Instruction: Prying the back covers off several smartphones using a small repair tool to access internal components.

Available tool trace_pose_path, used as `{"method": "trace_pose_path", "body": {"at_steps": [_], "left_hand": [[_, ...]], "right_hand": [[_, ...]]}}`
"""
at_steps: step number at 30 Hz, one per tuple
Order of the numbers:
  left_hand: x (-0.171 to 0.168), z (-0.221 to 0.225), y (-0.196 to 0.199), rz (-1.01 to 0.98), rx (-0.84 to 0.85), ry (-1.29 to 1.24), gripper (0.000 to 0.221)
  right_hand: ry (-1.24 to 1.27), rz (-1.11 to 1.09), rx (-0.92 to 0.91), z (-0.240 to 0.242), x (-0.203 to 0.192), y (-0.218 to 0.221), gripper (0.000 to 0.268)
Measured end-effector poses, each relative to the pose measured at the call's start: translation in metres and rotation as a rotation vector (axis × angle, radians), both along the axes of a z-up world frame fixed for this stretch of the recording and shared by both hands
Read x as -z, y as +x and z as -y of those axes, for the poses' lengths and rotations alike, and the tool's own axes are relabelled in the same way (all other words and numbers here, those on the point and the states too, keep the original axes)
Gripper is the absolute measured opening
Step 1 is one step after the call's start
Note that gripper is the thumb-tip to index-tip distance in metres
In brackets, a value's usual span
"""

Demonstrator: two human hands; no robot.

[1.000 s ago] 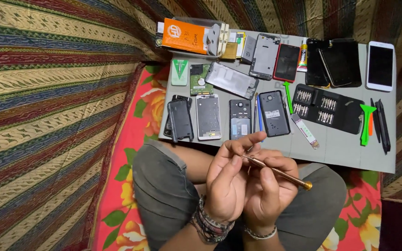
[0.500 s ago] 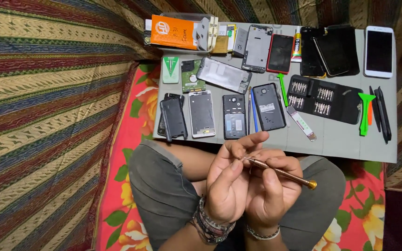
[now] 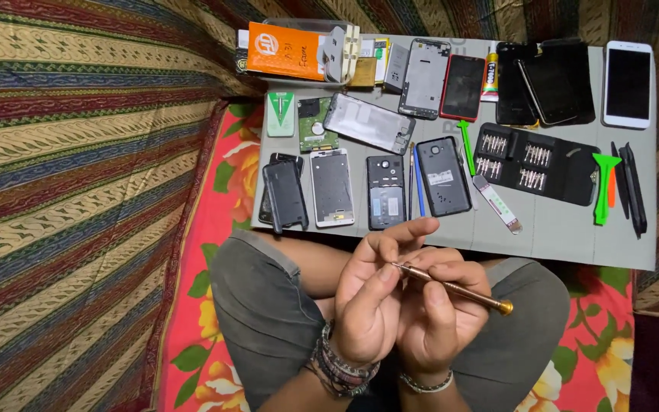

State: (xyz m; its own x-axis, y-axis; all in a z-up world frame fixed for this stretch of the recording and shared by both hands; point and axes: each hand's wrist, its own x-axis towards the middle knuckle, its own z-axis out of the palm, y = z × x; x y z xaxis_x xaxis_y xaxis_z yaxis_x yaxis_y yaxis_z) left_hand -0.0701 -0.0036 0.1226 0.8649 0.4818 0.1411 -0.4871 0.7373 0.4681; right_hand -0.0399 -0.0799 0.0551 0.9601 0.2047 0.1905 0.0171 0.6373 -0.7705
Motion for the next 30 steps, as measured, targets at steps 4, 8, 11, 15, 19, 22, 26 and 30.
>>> {"method": "trace_pose_path", "body": {"at_steps": [4,8,11,15,19,22,26,30], "left_hand": [[0.001,-0.001,-0.001,0.005,-0.017,0.013,0.008],[0.004,-0.001,0.0,0.02,-0.002,-0.004,0.009],[0.005,-0.001,0.0,0.029,0.005,-0.02,0.009],[0.005,-0.002,0.0,0.018,-0.012,-0.006,0.009],[0.014,-0.004,0.007,0.012,-0.016,-0.041,0.007],[0.025,-0.009,0.012,0.005,0.002,-0.084,0.011],[0.046,-0.019,0.014,-0.03,0.015,-0.093,0.011],[0.056,-0.034,0.011,-0.139,-0.001,0.028,0.008]], "right_hand": [[0.001,-0.003,-0.008,-0.001,0.002,0.003,0.013],[0.0,-0.014,-0.009,0.001,0.004,0.004,0.013],[0.0,-0.025,-0.009,0.002,0.006,0.005,0.013],[0.003,-0.039,-0.013,0.001,0.008,0.006,0.013],[0.013,-0.039,-0.016,-0.012,0.005,0.012,0.013],[0.02,-0.038,-0.018,-0.02,0.003,0.016,0.012],[0.019,-0.045,-0.016,-0.028,0.002,0.02,0.012],[-0.022,-0.082,-0.058,-0.031,0.006,0.024,0.011]]}}
